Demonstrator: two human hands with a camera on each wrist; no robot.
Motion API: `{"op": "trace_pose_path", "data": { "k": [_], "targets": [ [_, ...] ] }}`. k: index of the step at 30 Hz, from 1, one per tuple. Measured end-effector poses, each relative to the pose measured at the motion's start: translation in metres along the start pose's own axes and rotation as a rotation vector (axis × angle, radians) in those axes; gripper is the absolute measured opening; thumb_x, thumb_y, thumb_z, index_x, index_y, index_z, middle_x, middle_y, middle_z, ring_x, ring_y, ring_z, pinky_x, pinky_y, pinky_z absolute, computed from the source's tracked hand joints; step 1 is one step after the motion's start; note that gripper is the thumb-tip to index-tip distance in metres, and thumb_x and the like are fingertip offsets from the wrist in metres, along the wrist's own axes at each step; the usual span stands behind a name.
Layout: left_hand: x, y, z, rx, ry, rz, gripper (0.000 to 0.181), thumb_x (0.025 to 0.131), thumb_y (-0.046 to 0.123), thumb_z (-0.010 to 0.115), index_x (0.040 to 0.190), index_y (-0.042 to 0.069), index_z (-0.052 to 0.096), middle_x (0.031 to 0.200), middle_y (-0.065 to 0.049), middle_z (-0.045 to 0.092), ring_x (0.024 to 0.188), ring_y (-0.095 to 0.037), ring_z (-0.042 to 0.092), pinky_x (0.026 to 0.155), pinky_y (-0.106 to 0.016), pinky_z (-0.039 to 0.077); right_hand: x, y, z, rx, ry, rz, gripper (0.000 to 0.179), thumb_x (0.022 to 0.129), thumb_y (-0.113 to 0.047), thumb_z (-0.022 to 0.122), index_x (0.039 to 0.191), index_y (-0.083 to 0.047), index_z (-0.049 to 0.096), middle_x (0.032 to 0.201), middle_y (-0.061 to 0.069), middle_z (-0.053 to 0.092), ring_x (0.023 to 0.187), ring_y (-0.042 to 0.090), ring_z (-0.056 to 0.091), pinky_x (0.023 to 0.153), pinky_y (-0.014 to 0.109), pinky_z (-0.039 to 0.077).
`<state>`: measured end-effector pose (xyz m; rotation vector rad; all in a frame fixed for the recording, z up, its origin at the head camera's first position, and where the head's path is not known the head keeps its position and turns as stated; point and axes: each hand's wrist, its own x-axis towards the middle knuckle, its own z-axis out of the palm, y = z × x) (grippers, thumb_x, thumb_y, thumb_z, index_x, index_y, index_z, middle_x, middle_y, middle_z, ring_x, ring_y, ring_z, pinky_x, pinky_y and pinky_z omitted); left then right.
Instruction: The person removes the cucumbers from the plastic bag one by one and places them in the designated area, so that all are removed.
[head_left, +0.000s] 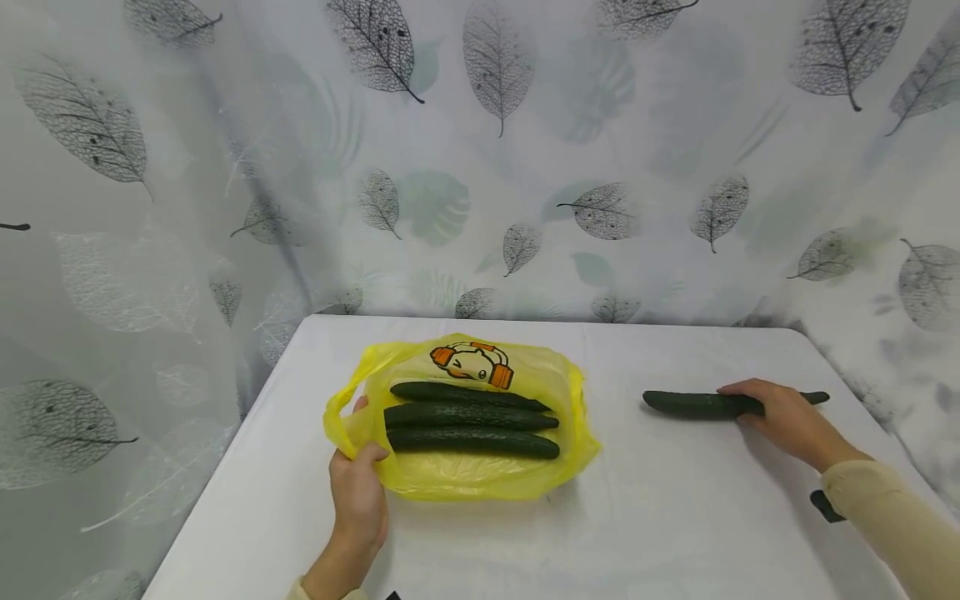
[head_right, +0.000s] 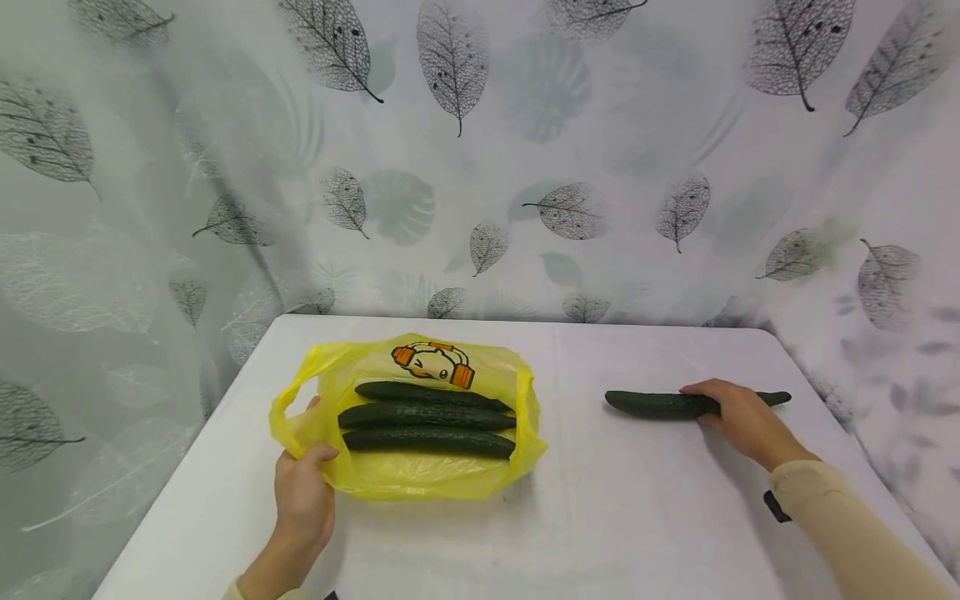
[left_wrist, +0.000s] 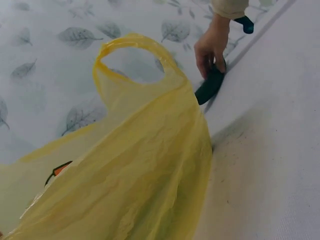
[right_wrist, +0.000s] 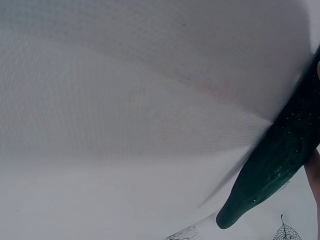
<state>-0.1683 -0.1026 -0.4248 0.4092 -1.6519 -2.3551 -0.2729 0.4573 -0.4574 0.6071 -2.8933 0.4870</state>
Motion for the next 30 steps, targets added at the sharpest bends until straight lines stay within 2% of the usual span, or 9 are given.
{"op": "trace_pose_path", "data": {
  "k": [4,11,16,19,23,27,30],
  "targets": [
    [0.000,-0.001,0.001,0.003,-0.003,0.004,0.073,0.087,-0.009,0.035,0.158,-0.002,0.020,0.165,0.001,0.025,0.148,-0.015,0.024,0.118,-0.028,0.026,0.000,-0.001,0.000,0.022,-0.057,0.055,0.052,0.079,0.005,0.077,0.129,0.000,0.064,0.127,0.027,0.062,0.119,0.053,0.052,0.094,0.067,0.044],
    [-0.001,0.001,0.002,-0.007,-0.027,0.034,0.072,0.089,-0.009,0.033,0.159,0.000,0.019,0.165,0.002,0.023,0.149,-0.015,0.021,0.122,-0.031,0.021,0.009,-0.007,-0.002,0.066,-0.191,0.159,0.066,0.087,-0.012,0.078,0.144,0.004,0.049,0.142,0.032,0.050,0.130,0.056,0.041,0.102,0.070,0.037],
    [-0.001,0.002,0.002,-0.007,-0.037,0.035,0.072,0.090,-0.009,0.032,0.160,0.001,0.017,0.166,0.002,0.020,0.150,-0.015,0.018,0.123,-0.032,0.019,0.019,-0.014,-0.003,0.091,-0.225,0.184,0.078,0.088,-0.027,0.079,0.148,0.007,0.042,0.139,0.031,0.053,0.130,0.056,0.040,0.102,0.071,0.035],
    [0.000,0.001,0.002,-0.017,-0.034,0.038,0.072,0.090,-0.009,0.032,0.159,0.001,0.017,0.166,0.001,0.020,0.151,-0.015,0.018,0.123,-0.031,0.019,0.026,-0.021,-0.006,0.110,-0.207,0.182,0.083,0.089,-0.036,0.077,0.149,0.007,0.039,0.141,0.030,0.051,0.132,0.055,0.039,0.102,0.072,0.034],
    [0.000,-0.002,0.004,-0.032,-0.027,0.051,0.070,0.091,-0.009,0.032,0.159,-0.001,0.019,0.166,-0.001,0.021,0.150,-0.015,0.019,0.122,-0.029,0.021,0.043,-0.053,-0.016,0.147,-0.144,0.194,0.086,0.093,-0.047,0.071,0.154,0.002,0.034,0.149,0.026,0.045,0.137,0.051,0.035,0.104,0.071,0.033],
    [0.000,-0.005,0.005,-0.037,-0.022,0.065,0.063,0.096,-0.005,0.030,0.159,0.000,0.021,0.165,-0.001,0.024,0.150,-0.016,0.022,0.120,-0.027,0.024,0.064,-0.105,-0.032,0.237,-0.074,0.198,0.090,0.093,-0.054,0.066,0.159,-0.006,0.027,0.152,0.021,0.042,0.139,0.045,0.036,0.107,0.068,0.033],
    [0.001,-0.007,0.007,-0.040,-0.012,0.077,0.058,0.101,-0.001,0.030,0.158,0.001,0.024,0.164,-0.002,0.027,0.148,-0.017,0.026,0.119,-0.027,0.027,0.077,-0.147,-0.044,0.312,-0.037,0.159,0.088,0.094,-0.053,0.065,0.160,-0.011,0.026,0.153,0.017,0.041,0.139,0.039,0.038,0.110,0.063,0.035]
  ]
}}
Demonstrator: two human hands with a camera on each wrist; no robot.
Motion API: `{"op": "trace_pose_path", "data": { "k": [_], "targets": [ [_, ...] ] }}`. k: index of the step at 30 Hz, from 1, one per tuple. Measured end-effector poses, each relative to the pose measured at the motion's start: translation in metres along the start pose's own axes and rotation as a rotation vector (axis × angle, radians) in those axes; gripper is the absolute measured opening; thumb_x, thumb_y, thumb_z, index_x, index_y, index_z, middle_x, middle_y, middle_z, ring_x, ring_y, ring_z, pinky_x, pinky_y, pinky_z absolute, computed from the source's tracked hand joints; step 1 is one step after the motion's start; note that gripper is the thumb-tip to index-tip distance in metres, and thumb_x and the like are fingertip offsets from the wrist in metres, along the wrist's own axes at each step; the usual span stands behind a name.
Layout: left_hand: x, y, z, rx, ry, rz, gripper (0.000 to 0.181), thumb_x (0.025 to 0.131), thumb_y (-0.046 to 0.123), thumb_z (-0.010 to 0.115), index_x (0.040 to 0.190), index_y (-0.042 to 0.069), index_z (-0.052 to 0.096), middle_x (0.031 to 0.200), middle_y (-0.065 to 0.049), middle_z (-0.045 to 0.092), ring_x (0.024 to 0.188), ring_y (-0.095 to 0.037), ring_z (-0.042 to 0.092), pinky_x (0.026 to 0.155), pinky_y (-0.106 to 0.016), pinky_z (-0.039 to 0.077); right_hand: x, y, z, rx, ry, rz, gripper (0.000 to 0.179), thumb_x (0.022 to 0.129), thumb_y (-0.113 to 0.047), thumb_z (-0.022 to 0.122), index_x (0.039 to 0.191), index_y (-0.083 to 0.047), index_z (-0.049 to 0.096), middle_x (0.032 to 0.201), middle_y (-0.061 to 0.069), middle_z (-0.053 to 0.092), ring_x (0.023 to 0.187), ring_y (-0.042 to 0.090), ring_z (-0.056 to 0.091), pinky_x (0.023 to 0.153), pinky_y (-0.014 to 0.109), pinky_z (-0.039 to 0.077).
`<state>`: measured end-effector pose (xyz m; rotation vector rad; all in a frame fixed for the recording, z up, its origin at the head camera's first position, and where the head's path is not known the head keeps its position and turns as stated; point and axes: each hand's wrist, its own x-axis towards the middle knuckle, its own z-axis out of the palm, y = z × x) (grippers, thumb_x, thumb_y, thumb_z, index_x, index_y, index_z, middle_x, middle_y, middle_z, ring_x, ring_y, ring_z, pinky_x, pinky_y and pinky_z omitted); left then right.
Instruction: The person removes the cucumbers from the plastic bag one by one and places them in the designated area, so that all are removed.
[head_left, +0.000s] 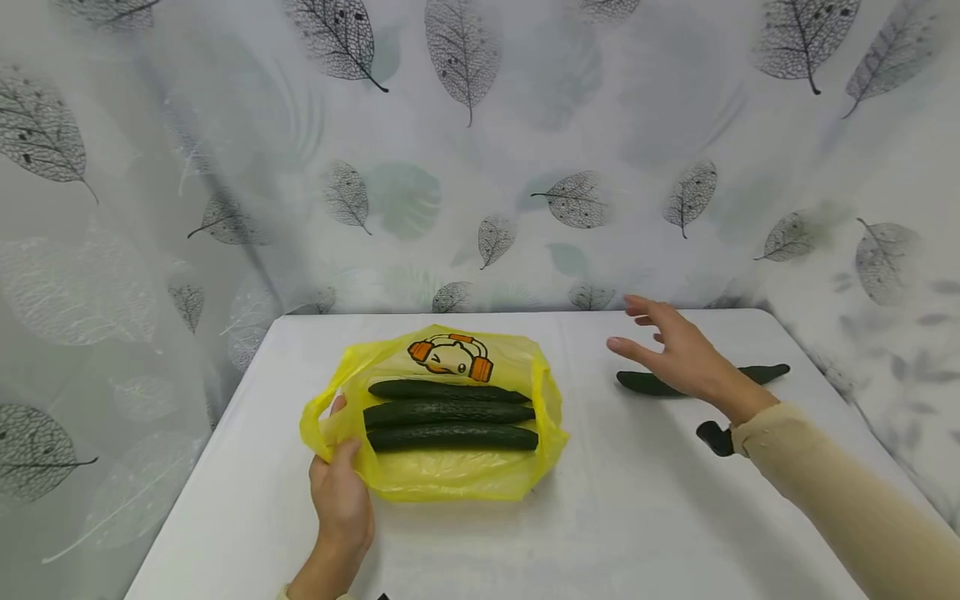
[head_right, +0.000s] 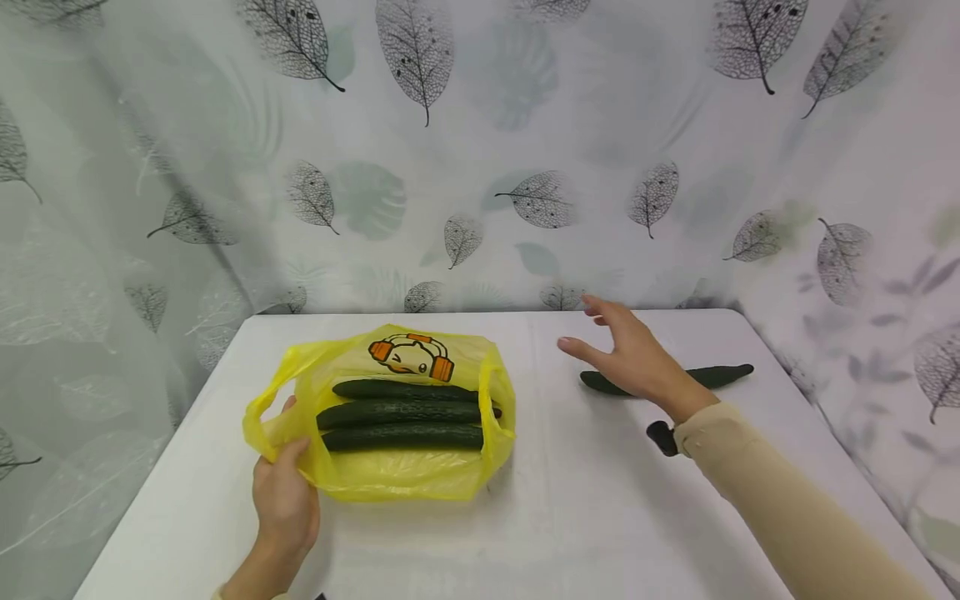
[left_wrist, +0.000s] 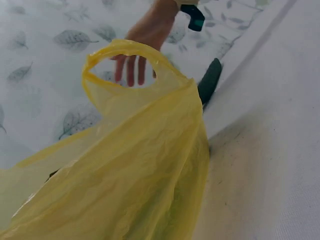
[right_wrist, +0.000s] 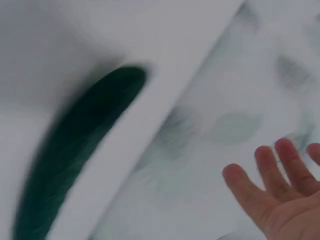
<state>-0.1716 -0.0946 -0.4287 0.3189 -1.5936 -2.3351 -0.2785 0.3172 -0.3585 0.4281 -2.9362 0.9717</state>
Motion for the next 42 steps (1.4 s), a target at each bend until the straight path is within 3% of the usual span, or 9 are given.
{"op": "trace_pose_path", "data": {
  "k": [3,12,15,18,23,27,31,36,42],
  "targets": [
    [0.000,0.000,-0.001,0.001,0.005,0.006,0.055,0.103,0.002,0.030,0.158,0.001,0.025,0.164,-0.003,0.028,0.148,-0.017,0.027,0.119,-0.027,0.027,0.003,-0.043,0.005,0.029,0.007,-0.067,0.084,0.095,-0.053,0.065,0.160,-0.015,0.029,0.154,0.012,0.040,0.137,0.034,0.040,0.110,0.060,0.037],
    [0.000,0.002,-0.005,0.031,0.006,-0.015,0.054,0.106,0.006,0.030,0.159,0.003,0.022,0.165,0.000,0.025,0.149,-0.016,0.024,0.119,-0.027,0.026,-0.008,-0.150,0.035,-0.077,-0.051,-0.239,0.094,0.086,-0.076,0.057,0.159,-0.024,0.030,0.157,0.002,0.036,0.142,0.027,0.037,0.113,0.055,0.036],
    [-0.001,0.002,-0.005,0.027,-0.003,-0.018,0.054,0.106,0.006,0.030,0.159,0.003,0.021,0.165,-0.001,0.024,0.149,-0.017,0.023,0.120,-0.027,0.026,-0.013,-0.171,0.046,0.003,-0.093,-0.281,0.095,0.083,-0.076,0.060,0.159,-0.028,0.029,0.157,-0.006,0.035,0.142,0.019,0.036,0.114,0.048,0.037],
    [-0.001,0.002,-0.005,0.027,-0.012,-0.017,0.054,0.106,0.006,0.030,0.159,0.002,0.020,0.166,0.000,0.023,0.150,-0.017,0.023,0.120,-0.028,0.026,-0.017,-0.186,0.057,0.150,-0.137,-0.301,0.092,0.084,-0.070,0.066,0.159,-0.033,0.028,0.155,-0.014,0.034,0.139,0.012,0.038,0.113,0.045,0.038],
    [-0.001,0.002,-0.006,0.026,-0.005,-0.017,0.055,0.105,0.005,0.030,0.159,0.002,0.021,0.165,0.000,0.026,0.149,-0.016,0.025,0.119,-0.027,0.027,-0.014,-0.203,0.076,0.481,-0.188,-0.299,0.076,0.090,-0.050,0.072,0.154,-0.033,0.035,0.150,-0.017,0.040,0.132,0.011,0.045,0.109,0.040,0.042],
    [-0.001,0.002,-0.006,0.035,0.008,-0.034,0.055,0.105,0.006,0.029,0.159,0.004,0.020,0.164,0.001,0.026,0.149,-0.016,0.025,0.119,-0.027,0.027,-0.008,-0.209,0.091,0.748,-0.219,-0.264,0.065,0.095,-0.038,0.070,0.151,-0.022,0.042,0.146,-0.005,0.047,0.131,0.019,0.049,0.106,0.039,0.048],
    [-0.002,0.002,-0.006,0.040,0.015,-0.050,0.056,0.105,0.007,0.028,0.160,0.004,0.018,0.166,0.002,0.023,0.149,-0.015,0.022,0.120,-0.028,0.024,0.000,-0.206,0.105,0.908,-0.233,-0.183,0.063,0.097,-0.035,0.067,0.150,-0.011,0.044,0.142,0.006,0.050,0.129,0.025,0.052,0.104,0.039,0.050],
    [-0.003,0.001,-0.005,0.052,0.015,-0.058,0.057,0.104,0.006,0.028,0.160,0.004,0.019,0.166,0.003,0.022,0.149,-0.015,0.022,0.121,-0.028,0.023,0.005,-0.193,0.119,0.968,-0.257,-0.053,0.060,0.097,-0.031,0.066,0.148,-0.008,0.047,0.137,0.012,0.054,0.123,0.026,0.057,0.108,0.046,0.045],
    [-0.004,-0.001,-0.005,0.054,0.009,-0.059,0.058,0.102,0.004,0.028,0.160,0.005,0.022,0.165,0.002,0.024,0.149,-0.014,0.022,0.121,-0.029,0.022,0.008,-0.175,0.144,0.827,-0.276,0.074,0.061,0.093,-0.039,0.073,0.146,-0.019,0.052,0.137,0.003,0.055,0.124,0.021,0.056,0.107,0.044,0.046]
  ]
}}
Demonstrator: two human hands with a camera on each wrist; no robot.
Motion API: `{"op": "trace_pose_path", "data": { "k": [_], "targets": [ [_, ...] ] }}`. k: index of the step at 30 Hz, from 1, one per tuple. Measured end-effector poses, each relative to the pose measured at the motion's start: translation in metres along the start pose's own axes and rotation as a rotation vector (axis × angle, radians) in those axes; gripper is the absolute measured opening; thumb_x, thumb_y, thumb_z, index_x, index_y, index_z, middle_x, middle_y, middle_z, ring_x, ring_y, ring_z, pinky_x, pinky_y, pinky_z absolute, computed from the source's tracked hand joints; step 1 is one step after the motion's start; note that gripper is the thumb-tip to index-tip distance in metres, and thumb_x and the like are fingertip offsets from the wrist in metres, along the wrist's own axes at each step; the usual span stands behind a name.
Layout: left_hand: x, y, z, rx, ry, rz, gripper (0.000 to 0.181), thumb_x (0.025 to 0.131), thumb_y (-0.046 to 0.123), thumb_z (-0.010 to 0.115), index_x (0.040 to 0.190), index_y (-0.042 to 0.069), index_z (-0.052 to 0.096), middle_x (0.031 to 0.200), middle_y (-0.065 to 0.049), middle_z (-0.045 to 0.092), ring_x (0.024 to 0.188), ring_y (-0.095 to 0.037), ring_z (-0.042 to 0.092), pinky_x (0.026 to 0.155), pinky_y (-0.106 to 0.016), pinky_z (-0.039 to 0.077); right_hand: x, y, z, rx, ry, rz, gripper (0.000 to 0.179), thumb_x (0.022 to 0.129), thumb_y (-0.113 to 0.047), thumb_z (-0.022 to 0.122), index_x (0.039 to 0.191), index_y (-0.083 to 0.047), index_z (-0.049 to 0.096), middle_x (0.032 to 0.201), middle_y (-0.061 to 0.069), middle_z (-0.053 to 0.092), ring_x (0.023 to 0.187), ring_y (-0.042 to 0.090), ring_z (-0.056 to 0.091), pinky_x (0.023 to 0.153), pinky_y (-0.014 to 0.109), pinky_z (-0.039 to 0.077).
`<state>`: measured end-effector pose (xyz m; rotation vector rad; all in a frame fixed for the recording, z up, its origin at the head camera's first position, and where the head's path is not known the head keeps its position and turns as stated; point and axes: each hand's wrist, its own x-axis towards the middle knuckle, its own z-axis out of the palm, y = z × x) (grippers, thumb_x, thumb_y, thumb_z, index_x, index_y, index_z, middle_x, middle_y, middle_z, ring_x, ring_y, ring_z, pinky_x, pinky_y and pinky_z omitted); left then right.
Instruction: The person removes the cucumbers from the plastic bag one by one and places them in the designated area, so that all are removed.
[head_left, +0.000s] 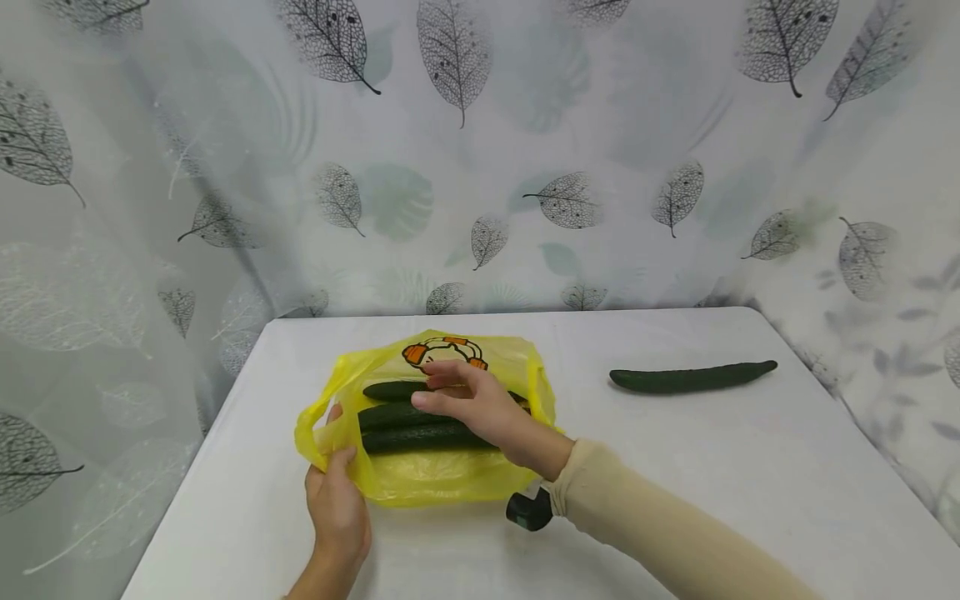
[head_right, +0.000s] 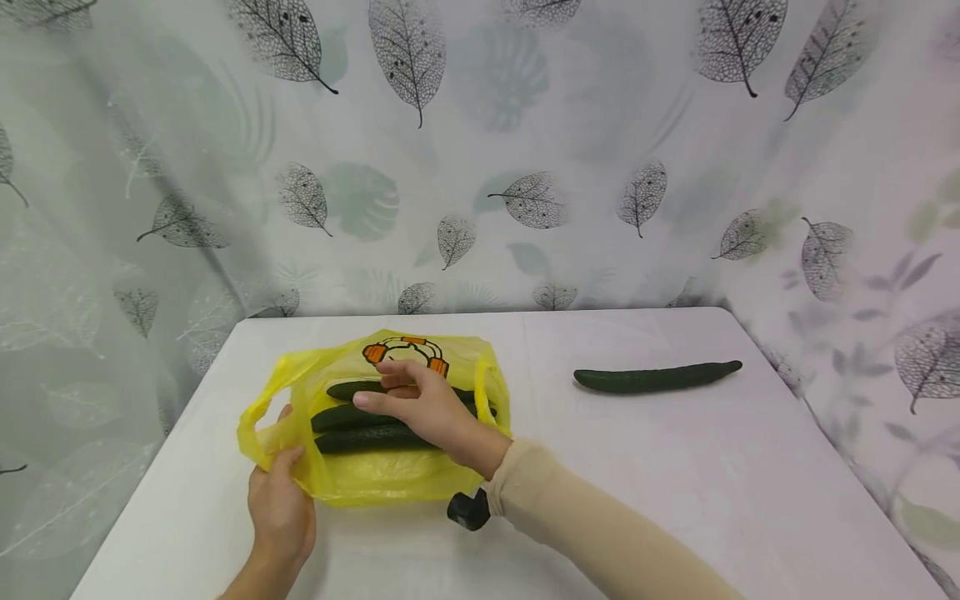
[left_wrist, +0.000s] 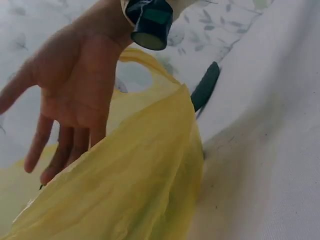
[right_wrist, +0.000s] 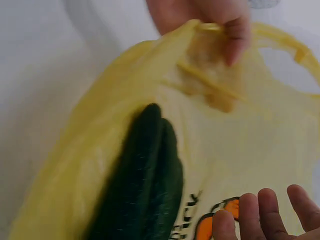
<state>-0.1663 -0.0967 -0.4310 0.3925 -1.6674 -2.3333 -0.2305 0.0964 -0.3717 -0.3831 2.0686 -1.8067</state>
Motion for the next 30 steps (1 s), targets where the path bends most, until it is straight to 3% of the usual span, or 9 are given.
{"op": "trace_pose_path", "data": {
  "k": [4,10,18,30],
  "targets": [
    [-0.001,0.000,0.001,-0.009,-0.002,0.008,0.057,0.102,0.004,0.028,0.159,0.006,0.023,0.165,0.001,0.024,0.149,-0.016,0.022,0.122,-0.030,0.022,0.006,0.020,0.002,-0.082,0.015,0.045,0.065,0.090,-0.044,0.075,0.147,-0.023,0.053,0.137,0.006,0.056,0.123,0.022,0.055,0.103,0.045,0.048],
    [-0.002,-0.001,0.000,-0.004,-0.006,0.014,0.058,0.102,0.003,0.027,0.159,0.004,0.021,0.166,0.001,0.024,0.149,-0.016,0.022,0.121,-0.029,0.023,0.010,0.039,0.002,-0.283,0.036,0.042,0.073,0.085,-0.049,0.078,0.146,-0.019,0.053,0.141,0.009,0.056,0.130,0.027,0.050,0.109,0.047,0.042],
    [-0.003,-0.001,0.001,0.002,-0.018,0.010,0.057,0.103,0.004,0.027,0.160,0.005,0.020,0.167,0.000,0.020,0.150,-0.016,0.019,0.122,-0.029,0.021,0.007,0.054,-0.001,-0.476,0.026,0.033,0.077,0.086,-0.050,0.077,0.147,-0.010,0.052,0.143,0.008,0.055,0.133,0.027,0.050,0.110,0.046,0.042],
    [-0.002,0.000,0.001,0.001,-0.011,-0.010,0.058,0.103,0.005,0.026,0.160,0.005,0.017,0.167,0.002,0.019,0.151,-0.014,0.017,0.122,-0.029,0.019,0.004,0.068,0.002,-0.720,0.048,0.031,0.069,0.084,-0.053,0.077,0.140,-0.017,0.061,0.135,0.005,0.059,0.125,0.032,0.051,0.103,0.051,0.045]
  ]
}}
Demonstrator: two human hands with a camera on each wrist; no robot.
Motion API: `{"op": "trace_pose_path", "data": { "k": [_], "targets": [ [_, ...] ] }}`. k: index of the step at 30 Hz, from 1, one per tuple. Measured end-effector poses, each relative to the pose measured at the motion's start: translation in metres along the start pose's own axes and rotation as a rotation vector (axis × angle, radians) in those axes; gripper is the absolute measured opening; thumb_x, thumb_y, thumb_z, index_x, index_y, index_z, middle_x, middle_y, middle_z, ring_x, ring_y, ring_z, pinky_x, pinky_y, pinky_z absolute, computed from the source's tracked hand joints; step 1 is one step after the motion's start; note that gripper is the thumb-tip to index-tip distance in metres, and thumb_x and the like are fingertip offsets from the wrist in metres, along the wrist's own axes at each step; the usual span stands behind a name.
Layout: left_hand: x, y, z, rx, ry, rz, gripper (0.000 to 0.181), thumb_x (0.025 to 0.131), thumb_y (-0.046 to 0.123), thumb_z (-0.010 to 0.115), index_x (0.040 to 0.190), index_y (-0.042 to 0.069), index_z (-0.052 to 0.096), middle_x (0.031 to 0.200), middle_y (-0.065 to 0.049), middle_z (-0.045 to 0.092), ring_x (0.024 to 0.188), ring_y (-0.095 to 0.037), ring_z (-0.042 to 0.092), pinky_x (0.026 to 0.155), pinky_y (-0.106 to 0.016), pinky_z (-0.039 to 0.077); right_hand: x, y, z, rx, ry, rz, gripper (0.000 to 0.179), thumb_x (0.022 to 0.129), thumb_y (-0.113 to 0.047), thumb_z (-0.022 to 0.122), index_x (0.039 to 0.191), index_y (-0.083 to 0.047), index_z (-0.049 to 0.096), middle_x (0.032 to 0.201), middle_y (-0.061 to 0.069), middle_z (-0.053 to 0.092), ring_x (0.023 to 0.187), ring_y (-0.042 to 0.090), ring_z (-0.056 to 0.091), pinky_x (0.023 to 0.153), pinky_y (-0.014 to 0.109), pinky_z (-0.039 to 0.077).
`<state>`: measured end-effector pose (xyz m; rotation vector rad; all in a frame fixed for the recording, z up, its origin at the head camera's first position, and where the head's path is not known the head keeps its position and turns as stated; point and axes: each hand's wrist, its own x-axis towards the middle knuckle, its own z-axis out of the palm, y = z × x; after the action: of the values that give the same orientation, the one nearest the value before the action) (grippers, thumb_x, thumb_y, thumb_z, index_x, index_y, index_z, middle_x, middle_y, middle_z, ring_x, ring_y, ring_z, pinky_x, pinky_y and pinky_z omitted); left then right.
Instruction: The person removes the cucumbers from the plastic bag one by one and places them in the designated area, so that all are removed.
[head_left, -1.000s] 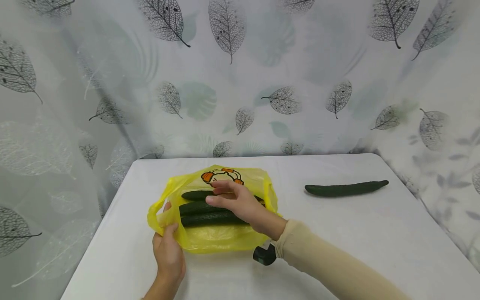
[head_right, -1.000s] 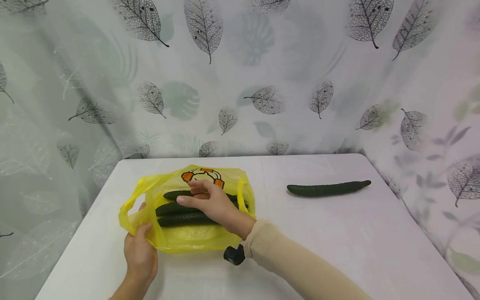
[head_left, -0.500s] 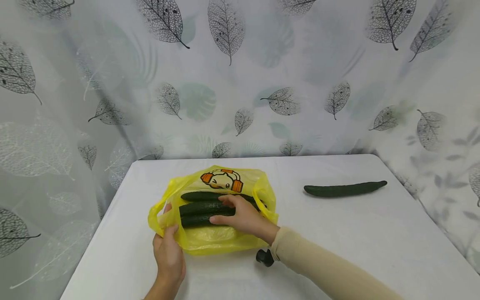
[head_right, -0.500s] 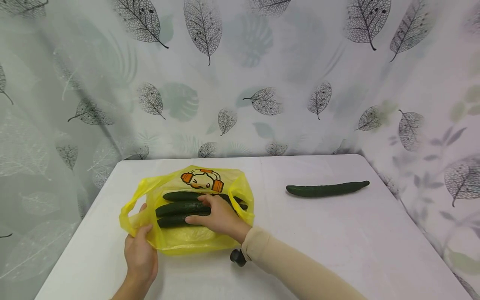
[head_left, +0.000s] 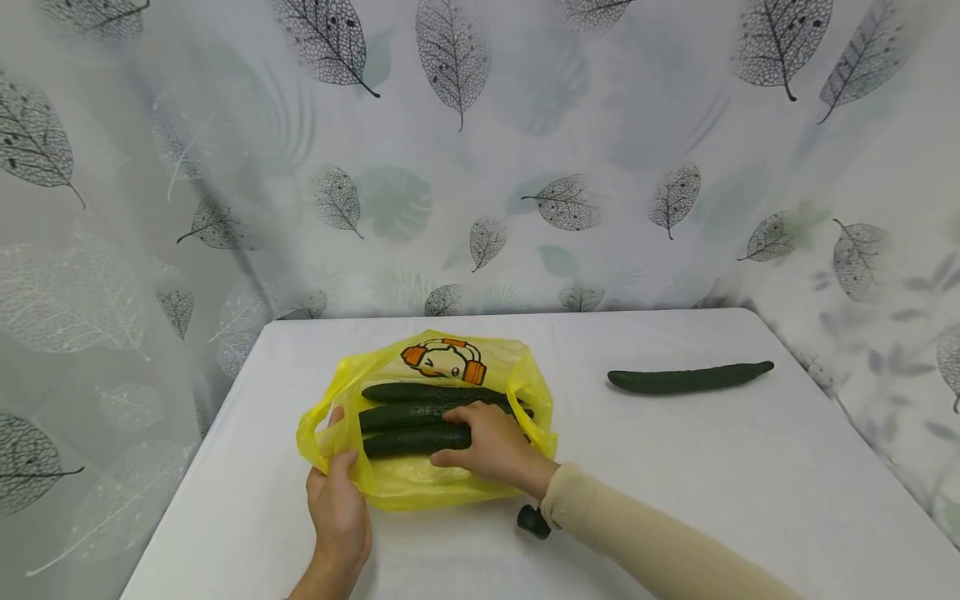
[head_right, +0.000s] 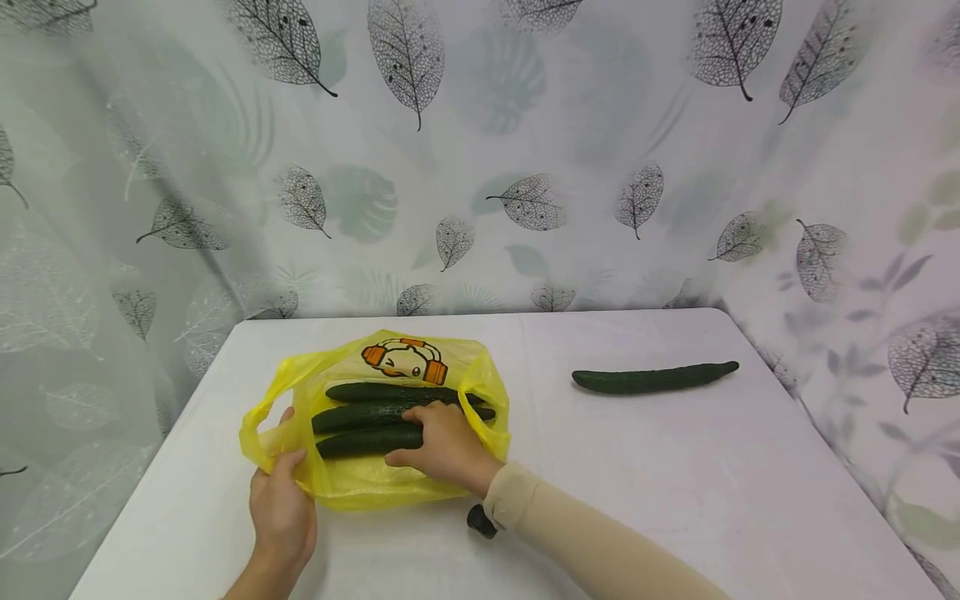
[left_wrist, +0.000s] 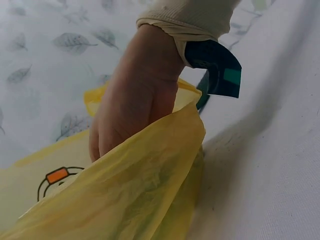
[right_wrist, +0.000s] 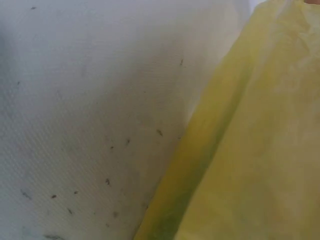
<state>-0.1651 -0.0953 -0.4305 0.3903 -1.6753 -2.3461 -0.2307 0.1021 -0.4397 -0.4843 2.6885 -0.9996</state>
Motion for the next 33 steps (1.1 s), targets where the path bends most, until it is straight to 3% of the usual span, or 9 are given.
{"op": "trace_pose_path", "data": {
  "k": [12,19,26,29,33],
  "targets": [
    [0.000,0.000,-0.001,-0.007,0.007,-0.011,0.058,0.102,0.004,0.027,0.160,0.005,0.018,0.167,0.002,0.019,0.150,-0.014,0.018,0.122,-0.029,0.019,0.002,0.001,0.009,-0.164,0.015,-0.076,0.055,0.085,-0.042,0.080,0.133,-0.018,0.068,0.111,-0.002,0.057,0.097,0.019,0.048,0.088,0.037,0.044],
    [0.000,-0.001,-0.002,-0.016,0.007,-0.006,0.059,0.102,0.003,0.026,0.160,0.005,0.018,0.167,0.001,0.019,0.150,-0.014,0.019,0.122,-0.029,0.020,0.001,0.003,0.013,-0.164,-0.002,-0.093,0.051,0.086,-0.022,0.080,0.136,-0.017,0.066,0.114,0.000,0.054,0.104,0.022,0.048,0.087,0.037,0.047],
    [-0.001,-0.001,-0.003,-0.016,0.003,0.006,0.059,0.102,0.003,0.026,0.160,0.004,0.019,0.167,0.000,0.020,0.149,-0.015,0.020,0.122,-0.031,0.021,0.000,0.005,0.016,-0.157,-0.022,-0.127,0.050,0.086,-0.011,0.076,0.135,-0.016,0.068,0.113,-0.001,0.057,0.116,0.030,0.048,0.105,0.049,0.041],
    [-0.001,0.000,-0.003,-0.013,0.009,0.002,0.059,0.102,0.003,0.026,0.160,0.004,0.019,0.166,0.001,0.021,0.149,-0.015,0.021,0.122,-0.031,0.021,0.000,0.005,0.016,-0.133,-0.013,-0.113,0.049,0.086,-0.010,0.075,0.134,-0.019,0.068,0.113,-0.002,0.056,0.113,0.027,0.046,0.094,0.041,0.047],
    [-0.001,0.000,-0.004,-0.014,0.016,0.000,0.058,0.102,0.004,0.026,0.160,0.005,0.019,0.166,0.001,0.021,0.149,-0.015,0.020,0.122,-0.031,0.021,-0.002,0.003,0.011,-0.123,0.017,-0.131,0.047,0.085,-0.012,0.074,0.131,-0.020,0.069,0.111,-0.005,0.057,0.100,0.019,0.045,0.080,0.032,0.044]
  ]
}}
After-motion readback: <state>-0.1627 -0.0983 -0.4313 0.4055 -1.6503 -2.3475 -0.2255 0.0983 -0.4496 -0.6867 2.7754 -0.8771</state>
